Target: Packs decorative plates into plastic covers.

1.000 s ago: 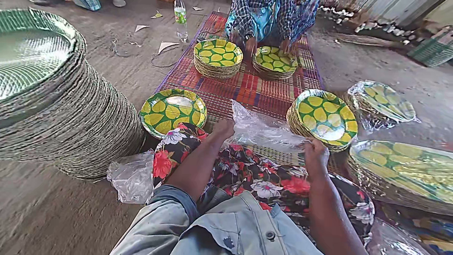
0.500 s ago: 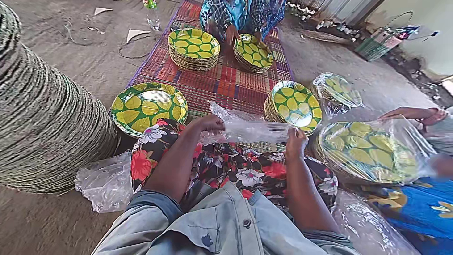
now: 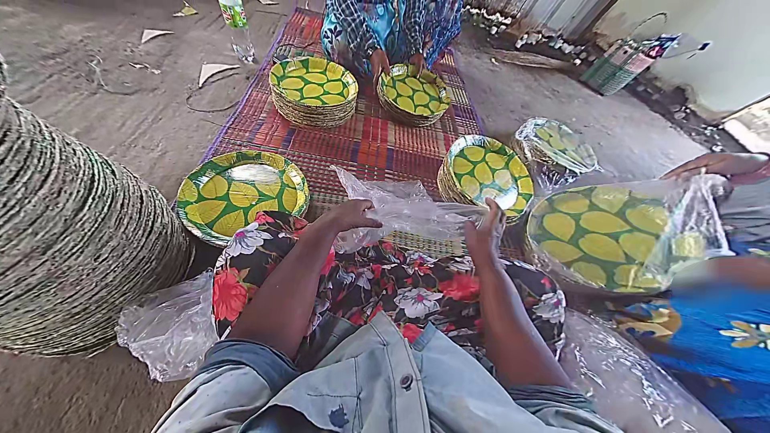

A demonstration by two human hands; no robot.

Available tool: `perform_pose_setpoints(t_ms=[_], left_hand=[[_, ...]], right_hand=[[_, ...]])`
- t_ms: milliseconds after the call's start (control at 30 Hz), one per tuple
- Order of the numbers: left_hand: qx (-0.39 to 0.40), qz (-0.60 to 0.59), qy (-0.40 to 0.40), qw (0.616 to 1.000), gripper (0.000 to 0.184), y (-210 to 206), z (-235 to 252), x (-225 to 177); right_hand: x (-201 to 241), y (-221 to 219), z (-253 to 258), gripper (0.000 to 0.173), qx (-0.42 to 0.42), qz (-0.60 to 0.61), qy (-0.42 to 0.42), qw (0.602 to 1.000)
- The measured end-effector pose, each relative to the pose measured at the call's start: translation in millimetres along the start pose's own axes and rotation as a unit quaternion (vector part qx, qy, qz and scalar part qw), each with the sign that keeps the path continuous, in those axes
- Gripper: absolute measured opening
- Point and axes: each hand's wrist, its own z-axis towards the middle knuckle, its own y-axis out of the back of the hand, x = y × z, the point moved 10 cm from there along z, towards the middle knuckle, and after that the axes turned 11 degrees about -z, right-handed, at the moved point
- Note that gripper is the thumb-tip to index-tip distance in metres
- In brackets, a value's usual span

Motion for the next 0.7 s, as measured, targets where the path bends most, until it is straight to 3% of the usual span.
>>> perform_pose_setpoints(t_ms=[67,133,233,367,433,533,600,633,700], left_hand=[[0.030,0.008,0.030,0.999,0.046,-13,2,1],[0.042,0.014,0.042,0.998,0.047,-19,4,2],[0.062,-0.016,0.060,0.996,0.046,-22,5,6],[0.078,-0.082,0.065,0.991,0.035,-17,0,6],[0.038,-0.126,0.029,0.991,0.019,-3,-2,2],[-0.142,-0.170,-0.034,0.975,0.020,38,-1,9],[-0.262,-0.244,0.010,0.934,0.029,61,0,32],[-0.299,-0.283,0.028,0.911,0.032,66,-1,42],[-0.332,-0.366,0.041,0.869,0.036,67,-6,48]], right_hand=[[44,8,-17,0.068,-0.089,-0.077,0.156,0.981],[87,6,-46,0.049,-0.148,-0.066,0.284,0.945],[128,-41,-80,0.032,0.017,-0.013,0.389,0.921],[116,-104,-93,0.031,0.216,-0.102,0.339,0.910],[112,-107,-94,0.022,0.249,-0.113,0.336,0.901],[108,-113,-107,0.023,0.346,-0.131,0.352,0.860],[97,-129,-122,0.032,0.454,-0.189,0.334,0.804],[92,-135,-126,0.033,0.484,-0.211,0.326,0.784],[92,-132,-124,0.037,0.491,-0.206,0.316,0.785]])
